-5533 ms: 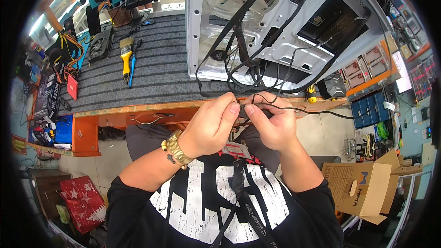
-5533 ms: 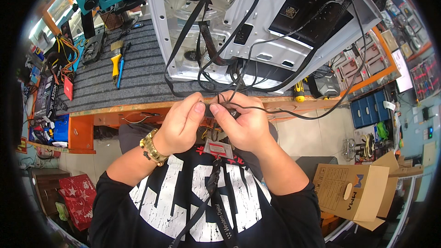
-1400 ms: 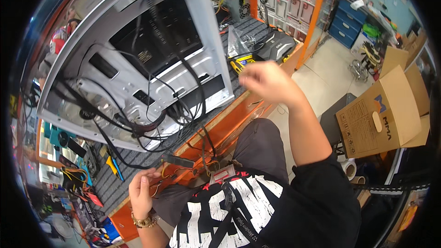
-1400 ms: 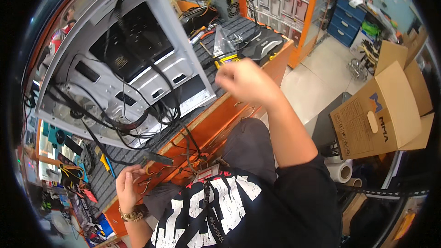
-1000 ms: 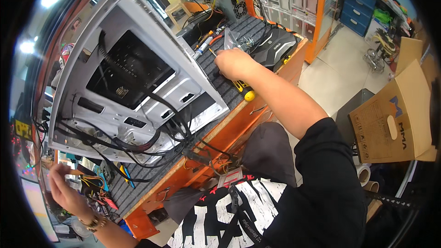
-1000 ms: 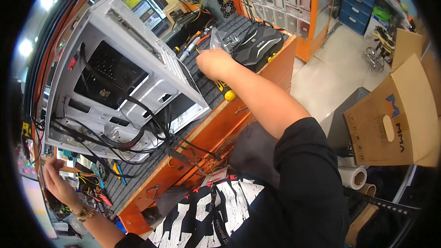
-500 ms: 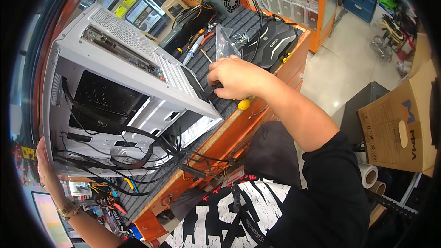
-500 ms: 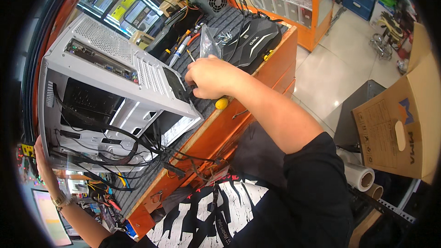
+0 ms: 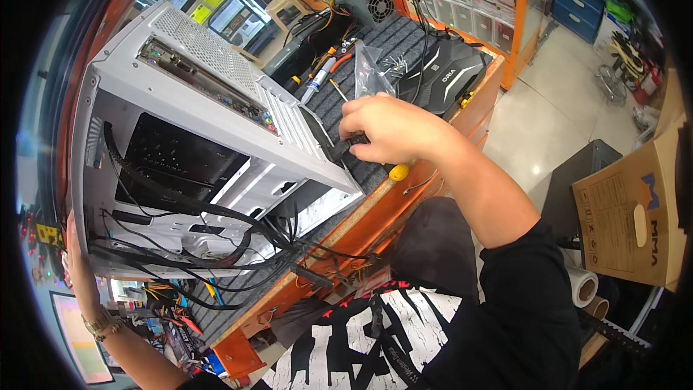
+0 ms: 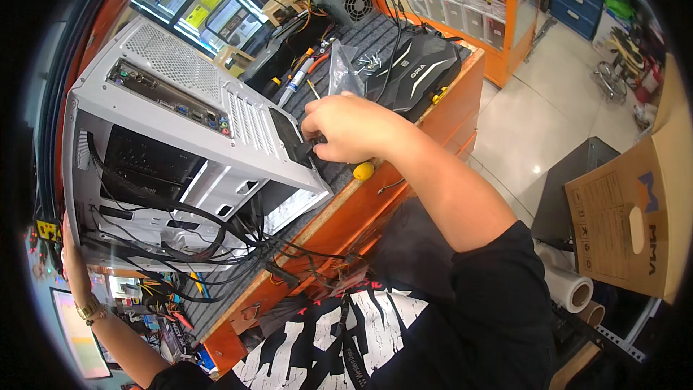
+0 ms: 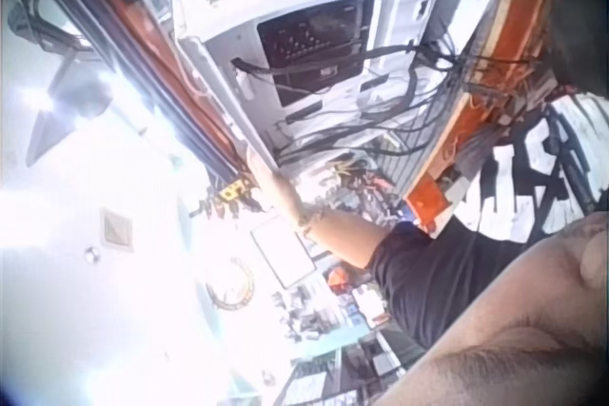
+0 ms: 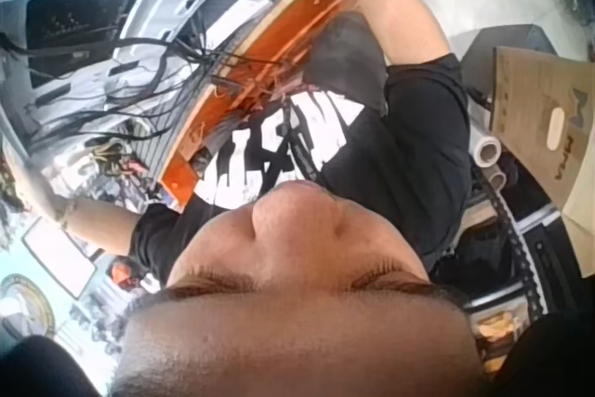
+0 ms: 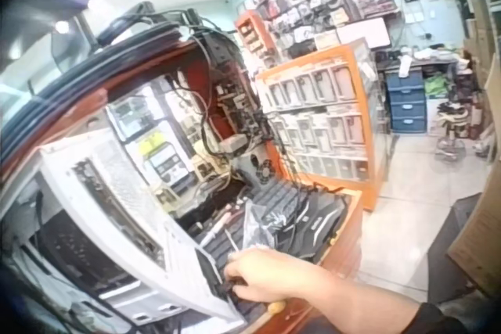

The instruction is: The person connects multiple black and multicolored cables inside a white PC case, secures a component using a screwdriver, and tucks wiring behind the chassis frame.

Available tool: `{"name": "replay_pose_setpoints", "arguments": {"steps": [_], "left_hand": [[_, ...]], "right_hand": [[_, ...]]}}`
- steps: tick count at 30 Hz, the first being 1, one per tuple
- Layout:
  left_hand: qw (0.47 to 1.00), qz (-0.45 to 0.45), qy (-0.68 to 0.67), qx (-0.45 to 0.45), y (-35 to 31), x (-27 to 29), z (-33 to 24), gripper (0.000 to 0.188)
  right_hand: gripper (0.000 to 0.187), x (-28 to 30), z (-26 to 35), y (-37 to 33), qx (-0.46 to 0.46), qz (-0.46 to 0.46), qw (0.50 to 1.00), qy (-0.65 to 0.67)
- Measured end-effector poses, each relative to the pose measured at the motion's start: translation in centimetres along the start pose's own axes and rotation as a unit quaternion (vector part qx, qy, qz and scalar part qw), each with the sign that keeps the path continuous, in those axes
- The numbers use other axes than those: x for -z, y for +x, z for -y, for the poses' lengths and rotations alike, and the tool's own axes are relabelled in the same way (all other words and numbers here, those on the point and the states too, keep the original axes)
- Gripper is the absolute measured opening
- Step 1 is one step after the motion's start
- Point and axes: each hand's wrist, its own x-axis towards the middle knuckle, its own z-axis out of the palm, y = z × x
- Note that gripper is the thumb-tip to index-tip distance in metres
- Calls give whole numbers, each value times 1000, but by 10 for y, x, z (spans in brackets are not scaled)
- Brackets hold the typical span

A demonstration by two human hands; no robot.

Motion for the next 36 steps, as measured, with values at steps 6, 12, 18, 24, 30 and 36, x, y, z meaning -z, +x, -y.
{"name": "replay_pose_setpoints", "arguments": {"steps": [6, 12, 18, 24, 30, 36], "left_hand": [[998, 27, 3, -63, 7, 8, 23, 53], [999, 22, -27, -33, 2, 1, -25, 53], [988, 53, -145, -6, 0, -19, -84, 62], [991, 51, -121, -30, -1, -17, -96, 56], [1000, 15, -18, -18, -5, -19, -89, 56], [998, -21, -63, 3, -11, -18, -87, 52]], "right_hand": [[26, 1, 2, 4, 16, 11, 999, 27], [24, -3, -2, 13, 60, -2, 998, 35], [24, -8, 13, 13, 40, 5, 999, 24], [23, -13, 18, 13, 78, -10, 996, 30], [24, -26, 32, 10, 62, -74, 995, 6], [26, -18, 31, 9, 53, -69, 995, -54]]}}
